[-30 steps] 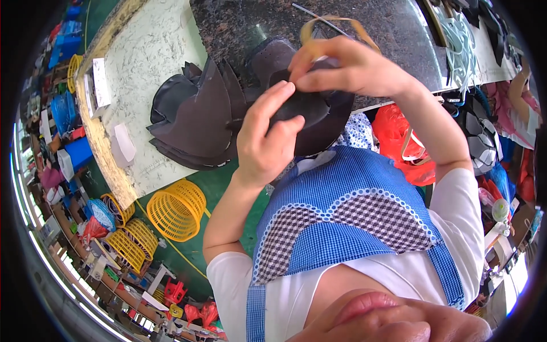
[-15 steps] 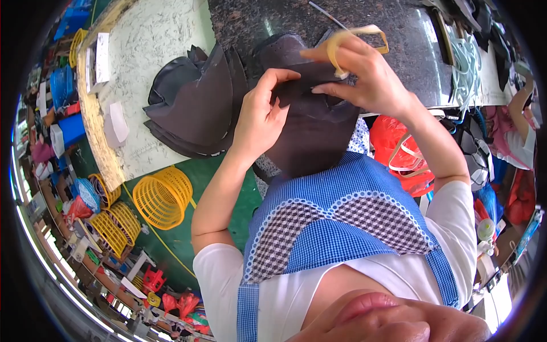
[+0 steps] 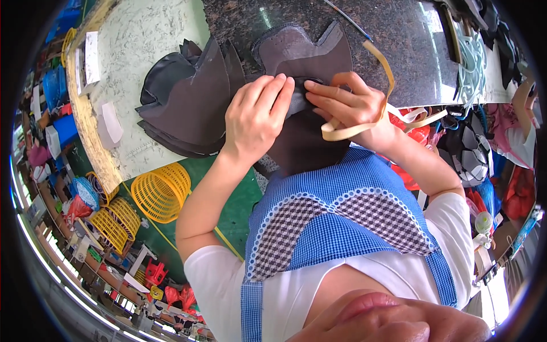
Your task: Applying adhesive reinforcement tape to the edges of leather shoe upper components.
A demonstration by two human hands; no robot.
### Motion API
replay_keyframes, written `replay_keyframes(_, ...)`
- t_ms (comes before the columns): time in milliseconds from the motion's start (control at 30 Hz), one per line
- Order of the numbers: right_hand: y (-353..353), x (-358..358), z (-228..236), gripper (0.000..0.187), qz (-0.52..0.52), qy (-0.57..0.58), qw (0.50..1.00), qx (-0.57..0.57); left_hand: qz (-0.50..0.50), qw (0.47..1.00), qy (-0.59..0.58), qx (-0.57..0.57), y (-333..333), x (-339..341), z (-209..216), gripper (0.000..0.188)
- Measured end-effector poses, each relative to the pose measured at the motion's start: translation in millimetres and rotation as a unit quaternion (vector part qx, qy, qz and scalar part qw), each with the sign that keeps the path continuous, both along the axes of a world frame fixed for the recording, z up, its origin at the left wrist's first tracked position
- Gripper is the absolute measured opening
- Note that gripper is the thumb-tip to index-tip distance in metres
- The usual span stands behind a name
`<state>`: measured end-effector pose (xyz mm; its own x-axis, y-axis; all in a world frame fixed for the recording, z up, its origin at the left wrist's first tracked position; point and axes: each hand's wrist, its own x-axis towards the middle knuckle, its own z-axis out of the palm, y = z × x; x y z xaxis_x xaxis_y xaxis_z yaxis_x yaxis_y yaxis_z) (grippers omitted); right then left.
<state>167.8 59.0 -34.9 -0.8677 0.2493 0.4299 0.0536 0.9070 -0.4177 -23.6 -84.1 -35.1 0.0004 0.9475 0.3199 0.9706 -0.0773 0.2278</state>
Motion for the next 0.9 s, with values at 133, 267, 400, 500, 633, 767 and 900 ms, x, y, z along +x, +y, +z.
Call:
replay_keyframes(133,3.6,14.9,10.4,0.033,0.008,-0.049,0.999,0.008,-0.065,0.993,0.028,-0.096,-19.7,-13.5,23.6,0.044)
replay_keyframes(267,32.1,13.4,16.6,0.015,0.108,-0.057,0.982,-0.146,-0.060,0.981,-0.143,-0.119,-14.8,-44.1,27.4,0.027)
replay_keyframes(400,56.0,27.2,22.4,0.022,-0.083,0.062,0.815,-0.570,0.070,0.960,-0.259,-0.075,1.4,-24.6,23.4,0.018)
replay_keyframes(500,70.1,32.3,26.4,0.027,-0.139,0.102,0.760,-0.627,0.063,0.982,-0.178,0.009,9.9,-12.3,9.9,0.018)
replay_keyframes(633,86.3,57.2,24.3,0.032,-0.086,0.152,0.676,-0.716,0.092,0.957,-0.275,0.008,-2.4,-6.9,30.6,0.014)
replay_keyframes(767,94.8,94.2,32.1,0.018,-0.097,0.194,0.693,-0.688,0.240,0.944,-0.210,0.090,-35.1,-60.2,76.0,0.014)
replay_keyframes(900,85.5,84.0,43.0,0.024,-0.070,0.215,0.660,-0.717,0.239,0.966,0.032,0.091,-13.8,-95.8,46.4,0.036)
